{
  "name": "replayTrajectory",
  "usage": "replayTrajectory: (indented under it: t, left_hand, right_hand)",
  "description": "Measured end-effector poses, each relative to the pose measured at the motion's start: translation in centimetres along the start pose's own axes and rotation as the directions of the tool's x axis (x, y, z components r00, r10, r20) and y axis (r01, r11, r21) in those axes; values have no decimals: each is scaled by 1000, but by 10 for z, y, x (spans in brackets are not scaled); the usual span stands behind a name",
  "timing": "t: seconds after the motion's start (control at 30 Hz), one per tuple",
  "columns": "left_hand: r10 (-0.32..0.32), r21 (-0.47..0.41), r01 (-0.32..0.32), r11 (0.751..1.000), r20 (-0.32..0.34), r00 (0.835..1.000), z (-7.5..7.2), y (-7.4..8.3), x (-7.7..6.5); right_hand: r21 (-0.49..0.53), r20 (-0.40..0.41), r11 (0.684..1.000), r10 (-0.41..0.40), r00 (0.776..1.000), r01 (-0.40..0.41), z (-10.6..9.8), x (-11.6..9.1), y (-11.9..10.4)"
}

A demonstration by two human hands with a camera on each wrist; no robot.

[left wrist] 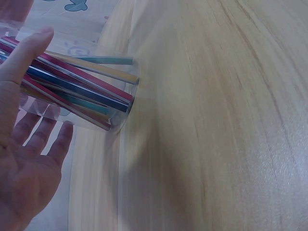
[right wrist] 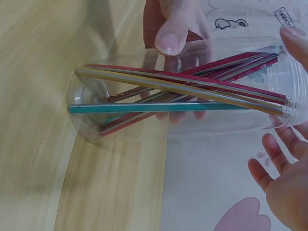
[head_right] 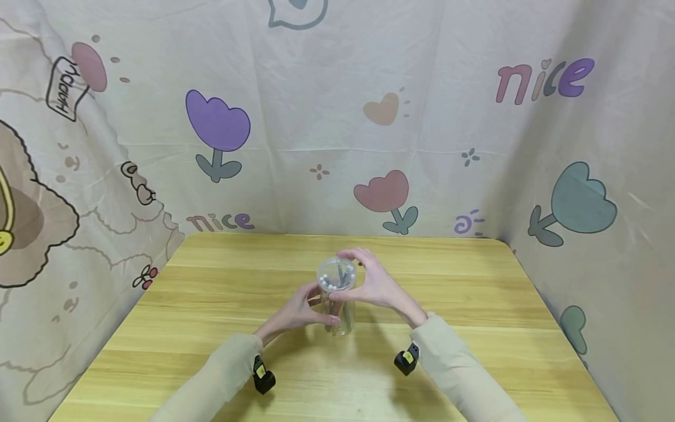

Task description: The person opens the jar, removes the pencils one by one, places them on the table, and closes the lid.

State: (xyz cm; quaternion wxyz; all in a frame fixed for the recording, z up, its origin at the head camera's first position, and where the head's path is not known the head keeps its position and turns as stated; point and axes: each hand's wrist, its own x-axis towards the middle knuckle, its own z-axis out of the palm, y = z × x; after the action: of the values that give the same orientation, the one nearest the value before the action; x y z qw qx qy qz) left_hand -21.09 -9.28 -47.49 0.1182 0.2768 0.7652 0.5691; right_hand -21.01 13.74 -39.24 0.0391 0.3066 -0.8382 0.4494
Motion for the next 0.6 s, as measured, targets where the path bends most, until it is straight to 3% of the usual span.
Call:
replayTrajectory:
  t: [0.2, 0.6]
  left_hand:
    - [-28, -4, 28, 1000, 4, 1000, -1, 1, 0]
    - [-12, 2, 12, 1000, 16, 1000, -1, -1, 0]
  right_hand:
    - [-14, -12, 1000, -18, 1000, 18, -1, 0, -1]
    - [36, 48, 999, 0, 999, -2, -4, 1, 2]
